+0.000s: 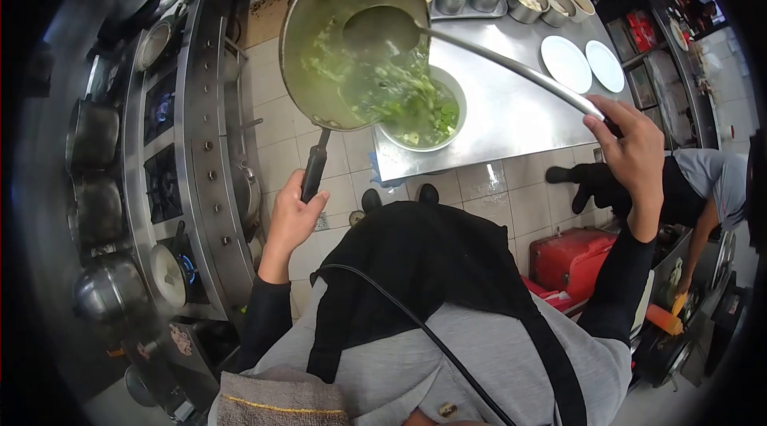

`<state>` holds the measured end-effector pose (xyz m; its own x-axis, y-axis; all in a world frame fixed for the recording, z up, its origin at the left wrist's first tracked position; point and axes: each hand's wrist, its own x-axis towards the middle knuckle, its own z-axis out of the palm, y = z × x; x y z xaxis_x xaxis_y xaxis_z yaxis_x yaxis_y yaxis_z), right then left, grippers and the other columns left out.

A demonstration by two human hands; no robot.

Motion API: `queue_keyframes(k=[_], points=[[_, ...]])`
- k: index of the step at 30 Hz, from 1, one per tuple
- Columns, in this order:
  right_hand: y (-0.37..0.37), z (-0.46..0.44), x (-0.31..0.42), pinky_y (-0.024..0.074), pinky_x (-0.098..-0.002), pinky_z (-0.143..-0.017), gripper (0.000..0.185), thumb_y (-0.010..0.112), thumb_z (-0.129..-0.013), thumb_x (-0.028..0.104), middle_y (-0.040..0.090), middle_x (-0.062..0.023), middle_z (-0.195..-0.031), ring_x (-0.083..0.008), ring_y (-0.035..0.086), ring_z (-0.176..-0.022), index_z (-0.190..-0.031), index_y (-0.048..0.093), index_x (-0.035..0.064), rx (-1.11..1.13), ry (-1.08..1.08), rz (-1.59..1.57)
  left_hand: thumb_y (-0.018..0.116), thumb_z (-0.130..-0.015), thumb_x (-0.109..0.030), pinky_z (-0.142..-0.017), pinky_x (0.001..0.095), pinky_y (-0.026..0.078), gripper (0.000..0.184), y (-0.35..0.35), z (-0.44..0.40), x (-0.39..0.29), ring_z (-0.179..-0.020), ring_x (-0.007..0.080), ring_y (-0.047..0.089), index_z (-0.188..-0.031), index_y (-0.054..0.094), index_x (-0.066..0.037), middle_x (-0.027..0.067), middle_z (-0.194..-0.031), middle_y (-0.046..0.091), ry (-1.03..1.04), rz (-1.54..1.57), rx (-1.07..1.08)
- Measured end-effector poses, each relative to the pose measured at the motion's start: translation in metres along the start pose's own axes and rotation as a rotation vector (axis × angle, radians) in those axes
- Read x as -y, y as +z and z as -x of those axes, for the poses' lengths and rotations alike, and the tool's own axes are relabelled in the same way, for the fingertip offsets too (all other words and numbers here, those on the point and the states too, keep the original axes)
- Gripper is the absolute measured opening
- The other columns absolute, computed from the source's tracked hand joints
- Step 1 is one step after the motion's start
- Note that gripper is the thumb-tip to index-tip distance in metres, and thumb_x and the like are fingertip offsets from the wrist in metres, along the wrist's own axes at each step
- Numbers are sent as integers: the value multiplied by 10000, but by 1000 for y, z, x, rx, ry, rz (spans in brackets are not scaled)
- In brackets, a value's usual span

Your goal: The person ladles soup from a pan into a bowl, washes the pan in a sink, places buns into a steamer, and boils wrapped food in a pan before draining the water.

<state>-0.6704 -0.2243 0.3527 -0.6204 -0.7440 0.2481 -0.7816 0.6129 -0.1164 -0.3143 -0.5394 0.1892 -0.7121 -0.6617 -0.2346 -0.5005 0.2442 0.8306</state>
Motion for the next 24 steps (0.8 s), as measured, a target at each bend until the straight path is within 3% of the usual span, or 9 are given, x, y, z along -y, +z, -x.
queue_keyframes(k=[3,10,14,24], points=[[-2,2,-9,500,-319,-652,303,752,-866,245,692,-90,-862,-230,655,-712,-1155,731,156,-69,8,-70,685,-874,-148,-524,289,409,237,-3,2,-11,-528,99,457,-1010,564,5,43,-650,520,13,-59,-23],[1,12,-22,488,-330,-638,325,745,-869,227,672,-87,-882,-226,627,-703,-1186,715,160,-123,4,-41,684,-871,-141,-563,286,442,272,-1,6,-26,-553,110,494,-1079,589,6,68,-711,586,87,-119,-64],[9,26,-34,479,-329,-628,334,753,-863,237,659,-86,-867,-222,615,-696,-1186,716,161,-70,43,-4,687,-866,-132,-589,303,458,277,2,5,-24,-573,129,512,-1099,600,-9,83,-735,614,197,-200,-122],[17,62,-43,473,-315,-594,333,771,-839,206,627,-89,-772,-207,586,-640,-1164,733,141,6,87,-153,693,-872,-132,-606,318,462,272,12,-2,-28,-587,142,524,-1093,587,-15,101,-758,638,183,-179,-134]])
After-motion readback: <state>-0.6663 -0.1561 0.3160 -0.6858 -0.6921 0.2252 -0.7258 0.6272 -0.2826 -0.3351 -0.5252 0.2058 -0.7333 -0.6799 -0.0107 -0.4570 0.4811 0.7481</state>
